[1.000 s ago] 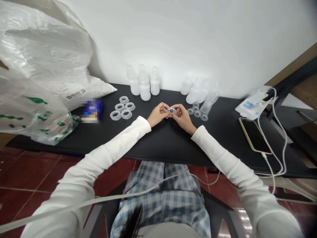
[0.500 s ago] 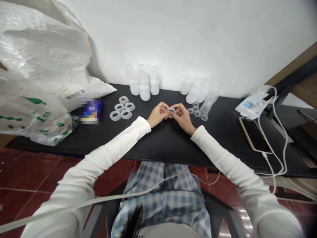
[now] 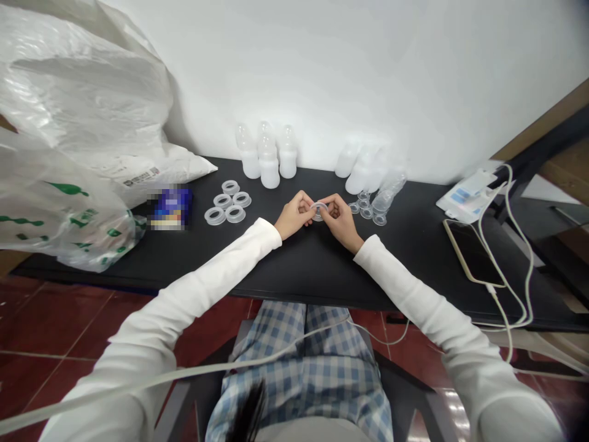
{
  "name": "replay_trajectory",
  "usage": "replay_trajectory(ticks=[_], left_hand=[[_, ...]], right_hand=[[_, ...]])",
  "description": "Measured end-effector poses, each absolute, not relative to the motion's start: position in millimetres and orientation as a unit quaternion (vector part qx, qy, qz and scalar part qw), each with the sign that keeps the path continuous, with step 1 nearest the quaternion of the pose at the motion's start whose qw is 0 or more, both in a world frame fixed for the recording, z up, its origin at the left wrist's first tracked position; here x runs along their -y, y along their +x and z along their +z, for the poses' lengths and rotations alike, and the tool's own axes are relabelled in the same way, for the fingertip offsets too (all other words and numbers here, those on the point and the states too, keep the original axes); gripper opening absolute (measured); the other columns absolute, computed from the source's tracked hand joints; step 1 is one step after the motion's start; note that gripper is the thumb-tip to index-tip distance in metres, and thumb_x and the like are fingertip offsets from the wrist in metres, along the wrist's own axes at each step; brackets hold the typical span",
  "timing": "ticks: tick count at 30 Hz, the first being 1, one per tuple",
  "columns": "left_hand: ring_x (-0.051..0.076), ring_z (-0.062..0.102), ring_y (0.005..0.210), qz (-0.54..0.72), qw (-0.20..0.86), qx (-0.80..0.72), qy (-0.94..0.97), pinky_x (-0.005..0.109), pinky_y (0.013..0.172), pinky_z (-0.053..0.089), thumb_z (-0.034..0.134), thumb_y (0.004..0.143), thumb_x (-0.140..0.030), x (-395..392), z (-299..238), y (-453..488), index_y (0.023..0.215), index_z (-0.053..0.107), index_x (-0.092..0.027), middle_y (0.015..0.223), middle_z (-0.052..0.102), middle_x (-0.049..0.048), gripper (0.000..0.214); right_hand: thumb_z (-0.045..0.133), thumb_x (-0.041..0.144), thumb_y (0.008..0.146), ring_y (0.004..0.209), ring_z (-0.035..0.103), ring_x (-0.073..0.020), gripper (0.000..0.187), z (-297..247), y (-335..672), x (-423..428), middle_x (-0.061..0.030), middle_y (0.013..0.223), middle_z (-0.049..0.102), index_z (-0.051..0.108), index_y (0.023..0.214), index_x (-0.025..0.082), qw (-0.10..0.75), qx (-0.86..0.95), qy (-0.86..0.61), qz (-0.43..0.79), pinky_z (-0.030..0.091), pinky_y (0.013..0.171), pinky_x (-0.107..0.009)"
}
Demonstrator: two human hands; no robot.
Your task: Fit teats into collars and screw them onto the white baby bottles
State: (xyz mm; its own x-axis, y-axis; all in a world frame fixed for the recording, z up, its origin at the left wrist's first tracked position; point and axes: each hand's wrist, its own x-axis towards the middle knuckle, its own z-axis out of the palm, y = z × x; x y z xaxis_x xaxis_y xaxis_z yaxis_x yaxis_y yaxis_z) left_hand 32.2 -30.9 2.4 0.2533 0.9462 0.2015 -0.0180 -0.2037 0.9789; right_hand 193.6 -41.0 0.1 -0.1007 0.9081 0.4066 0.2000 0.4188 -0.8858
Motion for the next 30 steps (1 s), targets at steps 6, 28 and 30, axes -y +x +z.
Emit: replay_trajectory(ticks=[6, 28, 30], left_hand=[[0.006, 0.058, 0.05, 0.486, 0.501, -0.372, 0.612, 0.017, 0.049, 0.046, 0.076, 0.083, -0.033, 29.5, 0.5, 32.2, 0.085, 0.049, -0.019, 0.062, 0.062, -0.0064, 0.031], [0.013, 0.068, 0.098, 0.515, 0.497, -0.343, 0.609, 0.029, 0.092, 0.053, 0.067, 0.078, -0.009, 8.9, -2.1, 36.8, 0.098, 0.056, -0.019, 0.1, 0.069, 0.0038, 0.025], [0.013, 0.068, 0.095, 0.516, 0.478, -0.371, 0.606, 0.03, 0.092, 0.053, 0.064, 0.078, -0.006, -2.5, -3.7, 44.3, 0.099, 0.056, -0.018, 0.1, 0.069, 0.0041, 0.026]], right_hand=[[0.066, 0.054, 0.086, 0.057, 0.04, -0.0096, 0.033, 2.7, 193.6, 42.9, 0.0068, 0.065, 0.043, 0.059, 0.095, 0.023, 0.514, 0.668, -0.438, 0.313, 0.034, 0.055, -0.026], [0.074, 0.053, 0.08, 0.069, 0.049, -0.0116, 0.035, 10.7, 200.9, 40.6, 0.002, 0.08, 0.054, 0.061, 0.09, 0.023, 0.571, 0.641, -0.442, 0.26, 0.044, 0.066, -0.028], [0.072, 0.051, 0.082, 0.068, 0.048, -0.012, 0.031, 14.3, 204.4, 41.6, 0.0026, 0.078, 0.052, 0.059, 0.09, 0.023, 0.583, 0.642, -0.452, 0.208, 0.043, 0.065, -0.029]])
